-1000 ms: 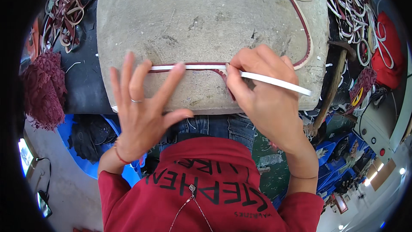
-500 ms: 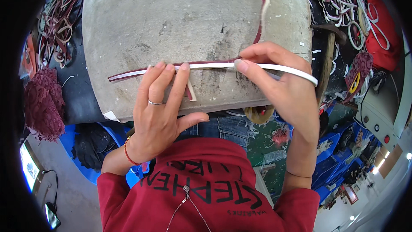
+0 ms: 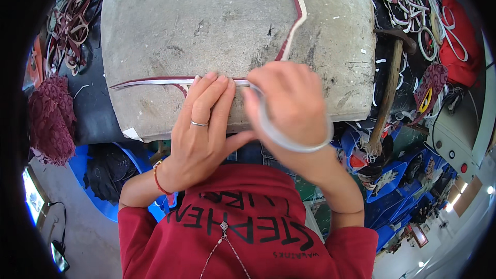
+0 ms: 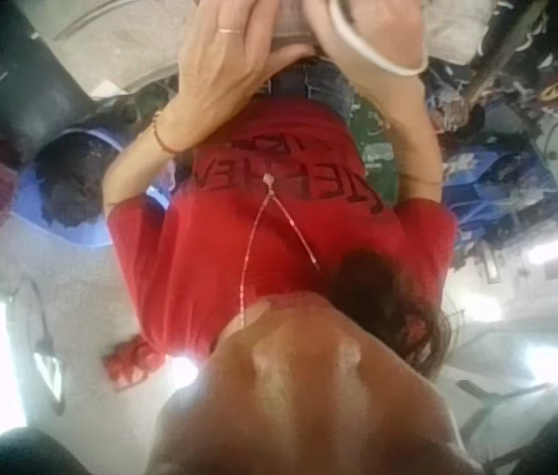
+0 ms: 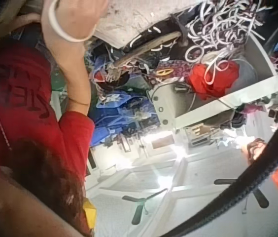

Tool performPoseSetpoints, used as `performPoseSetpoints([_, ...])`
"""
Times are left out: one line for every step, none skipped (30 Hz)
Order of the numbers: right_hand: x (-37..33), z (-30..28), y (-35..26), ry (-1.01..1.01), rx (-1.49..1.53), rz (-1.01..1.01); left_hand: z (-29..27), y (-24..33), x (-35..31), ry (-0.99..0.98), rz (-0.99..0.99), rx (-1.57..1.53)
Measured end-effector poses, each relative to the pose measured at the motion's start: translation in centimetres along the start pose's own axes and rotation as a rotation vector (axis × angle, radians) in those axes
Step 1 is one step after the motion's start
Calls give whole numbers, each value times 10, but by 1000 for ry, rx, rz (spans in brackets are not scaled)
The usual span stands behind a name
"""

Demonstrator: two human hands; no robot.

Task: Apply double-sided adhesive tape to the edges of leather shoe components.

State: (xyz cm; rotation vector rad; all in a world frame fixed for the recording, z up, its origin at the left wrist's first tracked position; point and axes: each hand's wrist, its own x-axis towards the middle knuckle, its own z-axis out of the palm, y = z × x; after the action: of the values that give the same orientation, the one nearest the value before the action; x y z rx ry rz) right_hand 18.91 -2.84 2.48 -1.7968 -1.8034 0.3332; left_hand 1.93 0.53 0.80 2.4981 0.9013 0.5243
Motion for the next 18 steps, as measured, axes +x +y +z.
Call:
performPoseSetpoints([-3,-9,6,11,56,71,0,-5,-2,6,42,7])
performPoseSetpoints([-1,-19,10,-32,143,143,1,-8,-4,12,84,14])
performPoseSetpoints([2,-18,12,-35,139,142,3,-9,-3,15,83,10])
performPoseSetpoints([5,-17,13,-46,46,80,4,-9,-2,8,80,43])
performPoseSetpoints([7,-16,14,-57,-45,18,5,-9,-2,0,77,76])
performPoseSetpoints([10,-16,11,-76,-84,17,7,-6,0,3,76,75])
performPoseSetpoints([12,-19,8,-77,-85,13,12,0,2,33,63,153])
performPoseSetpoints([14,-24,5,-105,-2,122,14,4,3,62,49,231])
performPoseSetpoints([15,-29,3,-133,80,233,15,5,4,64,48,230])
performPoseSetpoints([16,-34,6,-136,203,294,16,5,4,65,47,262])
performPoseSetpoints([21,-36,9,-136,200,292,15,6,4,67,46,293])
performPoseSetpoints([26,-38,12,-141,-45,41,13,7,5,61,31,269])
performPoseSetpoints([32,-40,13,-144,-290,-211,13,7,5,66,32,269])
performPoseSetpoints([39,-38,10,-152,-437,-301,13,6,6,69,45,274])
performPoseSetpoints([41,-37,11,-153,-438,-307,13,5,7,70,54,280])
performPoseSetpoints([43,-35,11,-156,-454,-393,10,-1,5,18,99,259])
performPoseSetpoints([43,-35,10,-159,-470,-479,3,-10,2,-34,143,237])
performPoseSetpoints([39,-32,10,-162,-471,-486,-6,-20,-1,-95,170,186])
